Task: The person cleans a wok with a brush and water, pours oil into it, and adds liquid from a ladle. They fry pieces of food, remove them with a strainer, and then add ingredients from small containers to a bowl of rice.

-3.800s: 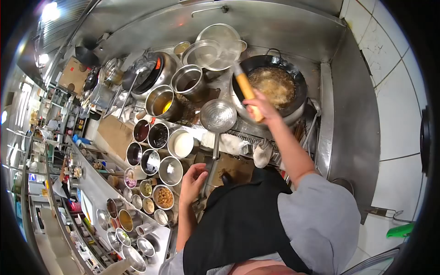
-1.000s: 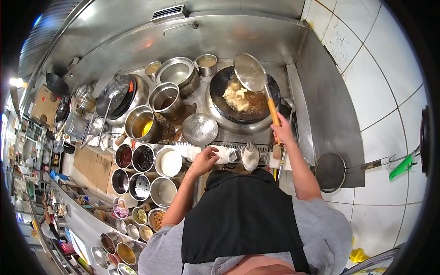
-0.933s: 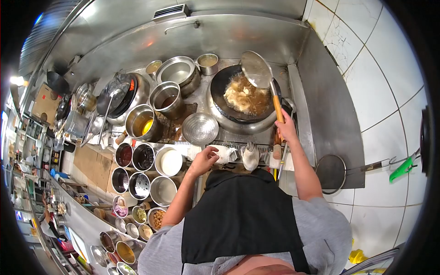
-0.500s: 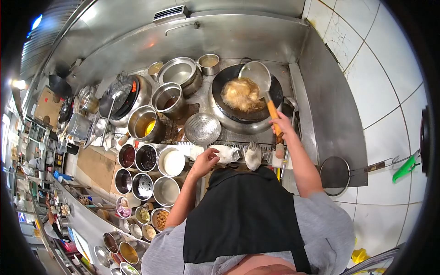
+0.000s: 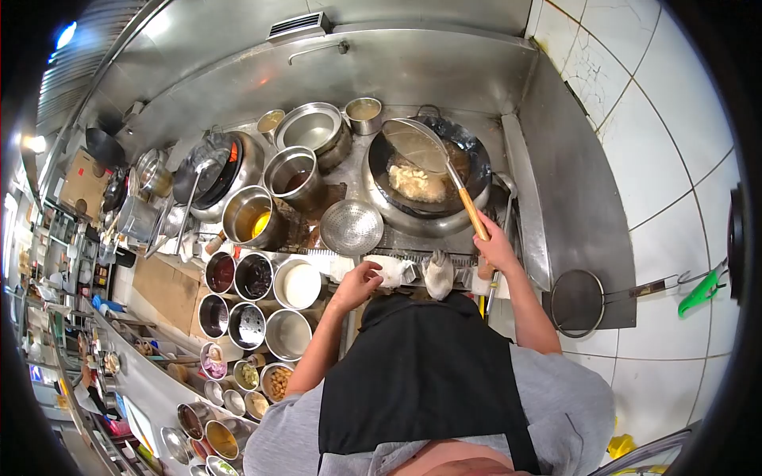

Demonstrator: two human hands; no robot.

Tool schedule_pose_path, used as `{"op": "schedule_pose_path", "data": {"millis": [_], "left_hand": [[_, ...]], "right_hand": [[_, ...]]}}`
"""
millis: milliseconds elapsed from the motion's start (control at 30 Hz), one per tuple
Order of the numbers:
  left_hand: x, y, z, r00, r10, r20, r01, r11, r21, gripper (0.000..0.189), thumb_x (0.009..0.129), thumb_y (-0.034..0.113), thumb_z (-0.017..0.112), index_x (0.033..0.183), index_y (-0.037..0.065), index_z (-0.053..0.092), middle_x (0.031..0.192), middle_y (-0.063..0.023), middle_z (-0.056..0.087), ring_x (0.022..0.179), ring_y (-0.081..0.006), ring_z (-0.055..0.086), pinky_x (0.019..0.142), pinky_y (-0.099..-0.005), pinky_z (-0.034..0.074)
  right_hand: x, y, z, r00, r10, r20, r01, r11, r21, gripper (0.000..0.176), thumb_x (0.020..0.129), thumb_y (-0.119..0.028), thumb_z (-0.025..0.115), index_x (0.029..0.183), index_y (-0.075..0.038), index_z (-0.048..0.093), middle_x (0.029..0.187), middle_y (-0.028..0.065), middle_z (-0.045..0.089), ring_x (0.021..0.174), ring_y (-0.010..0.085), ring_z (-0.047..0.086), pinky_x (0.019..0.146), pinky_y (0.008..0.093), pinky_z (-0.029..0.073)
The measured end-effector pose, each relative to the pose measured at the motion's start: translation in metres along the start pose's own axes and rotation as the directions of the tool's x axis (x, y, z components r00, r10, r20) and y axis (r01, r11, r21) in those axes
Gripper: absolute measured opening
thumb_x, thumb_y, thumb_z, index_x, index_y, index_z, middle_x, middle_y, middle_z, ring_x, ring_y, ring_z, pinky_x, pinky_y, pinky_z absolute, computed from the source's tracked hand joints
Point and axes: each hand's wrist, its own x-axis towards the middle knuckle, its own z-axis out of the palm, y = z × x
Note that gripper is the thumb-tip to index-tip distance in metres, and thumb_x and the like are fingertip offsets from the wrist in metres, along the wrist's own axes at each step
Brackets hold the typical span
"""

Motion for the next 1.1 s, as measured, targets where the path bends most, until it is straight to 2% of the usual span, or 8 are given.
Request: {"op": "schedule_pose_path", "data": {"millis": [233, 300, 567, 700, 767, 833, 900, 1100], "left_hand": [[0.008, 0.011, -0.001, 1.0, -0.014, 0.026, 0.014, 1.0, 0.001, 0.033, 0.085, 0.018, 0.064, 0.113, 0.002, 0.057, 0.089, -0.0102, 0.067, 0.079, -0.0179, 0.063, 0.072, -0.0314, 0.051], [0.011, 0.014, 0.0, 1.0, 0.014, 0.015, -0.015, 0.999, 0.031, 0.033, 0.086, 0.018, 0.064, 0.114, 0.003, 0.058, 0.089, -0.0097, 0.066, 0.081, -0.0176, 0.063, 0.074, -0.0315, 0.051], [0.015, 0.014, 0.0, 0.999, 0.022, 0.042, -0.021, 1.0, -0.008, 0.032, 0.085, 0.017, 0.065, 0.113, 0.002, 0.058, 0.088, -0.01, 0.066, 0.081, -0.018, 0.063, 0.074, -0.031, 0.05], [0.016, 0.008, 0.002, 0.998, 0.03, 0.047, -0.03, 1.0, 0.005, 0.032, 0.085, 0.017, 0.064, 0.113, 0.003, 0.058, 0.088, -0.0096, 0.065, 0.081, -0.0179, 0.062, 0.074, -0.0312, 0.05], [0.016, 0.01, 0.002, 0.998, 0.031, 0.054, -0.031, 0.999, 0.004, 0.032, 0.085, 0.017, 0.064, 0.113, 0.003, 0.058, 0.088, -0.0096, 0.065, 0.081, -0.0178, 0.062, 0.074, -0.0313, 0.05], [0.015, 0.014, 0.002, 0.999, 0.022, 0.048, -0.021, 1.0, -0.022, 0.032, 0.086, 0.017, 0.064, 0.113, 0.003, 0.058, 0.089, -0.0099, 0.066, 0.081, -0.018, 0.062, 0.074, -0.0314, 0.05], [0.014, 0.008, 0.002, 0.999, 0.026, 0.033, -0.026, 0.999, -0.022, 0.031, 0.086, 0.018, 0.063, 0.113, 0.003, 0.058, 0.088, -0.01, 0.066, 0.081, -0.018, 0.062, 0.075, -0.0312, 0.05], [0.005, -0.007, 0.003, 1.0, 0.012, 0.009, -0.012, 1.0, -0.013, 0.031, 0.086, 0.018, 0.063, 0.113, 0.003, 0.057, 0.087, -0.0103, 0.066, 0.079, -0.0178, 0.062, 0.073, -0.0312, 0.051]], "right_hand": [[-0.038, -0.032, -0.017, 0.997, 0.052, 0.06, -0.047, 0.996, -0.078, 0.064, 0.083, 0.001, 0.055, 0.144, -0.01, 0.037, 0.09, 0.0024, 0.057, 0.067, 0.0079, 0.05, 0.058, 0.0229, 0.044], [-0.042, -0.028, -0.023, 0.983, 0.117, 0.144, -0.117, 0.993, -0.006, 0.069, 0.083, 0.0, 0.056, 0.146, -0.014, 0.031, 0.086, 0.0028, 0.056, 0.048, 0.0054, 0.043, 0.037, 0.0222, 0.038], [-0.014, -0.015, -0.04, 0.99, 0.141, -0.028, -0.142, 0.989, -0.037, 0.065, 0.081, 0.0, 0.053, 0.143, -0.012, 0.037, 0.079, 0.0038, 0.058, 0.046, 0.0092, 0.046, 0.041, 0.0274, 0.038], [0.034, 0.002, -0.039, 0.976, 0.042, -0.213, -0.068, 0.991, -0.114, 0.064, 0.081, -0.004, 0.052, 0.143, -0.016, 0.038, 0.073, 0.0071, 0.058, 0.046, 0.015, 0.051, 0.042, 0.0318, 0.042], [0.079, 0.059, -0.044, 0.837, -0.433, -0.333, 0.235, 0.836, -0.496, 0.064, 0.081, -0.004, 0.051, 0.143, -0.017, 0.039, 0.073, 0.0096, 0.057, 0.046, 0.0164, 0.051, 0.042, 0.0317, 0.043], [0.088, 0.052, -0.042, 0.803, -0.509, -0.309, 0.261, 0.768, -0.585, 0.069, 0.08, 0.0, 0.053, 0.144, -0.012, 0.034, 0.081, 0.0101, 0.06, 0.044, 0.0138, 0.049, 0.039, 0.0292, 0.04], [0.061, 0.016, -0.035, 0.96, 0.108, -0.257, -0.14, 0.984, -0.11, 0.069, 0.079, 0.001, 0.054, 0.144, -0.012, 0.036, 0.081, 0.0117, 0.061, 0.047, 0.0143, 0.052, 0.038, 0.03, 0.041], [0.036, 0.035, -0.021, 0.942, 0.327, 0.078, -0.317, 0.788, 0.529, 0.066, 0.082, -0.001, 0.057, 0.142, -0.012, 0.032, 0.084, 0.0109, 0.06, 0.051, 0.0148, 0.053, 0.038, 0.0261, 0.042]]}}
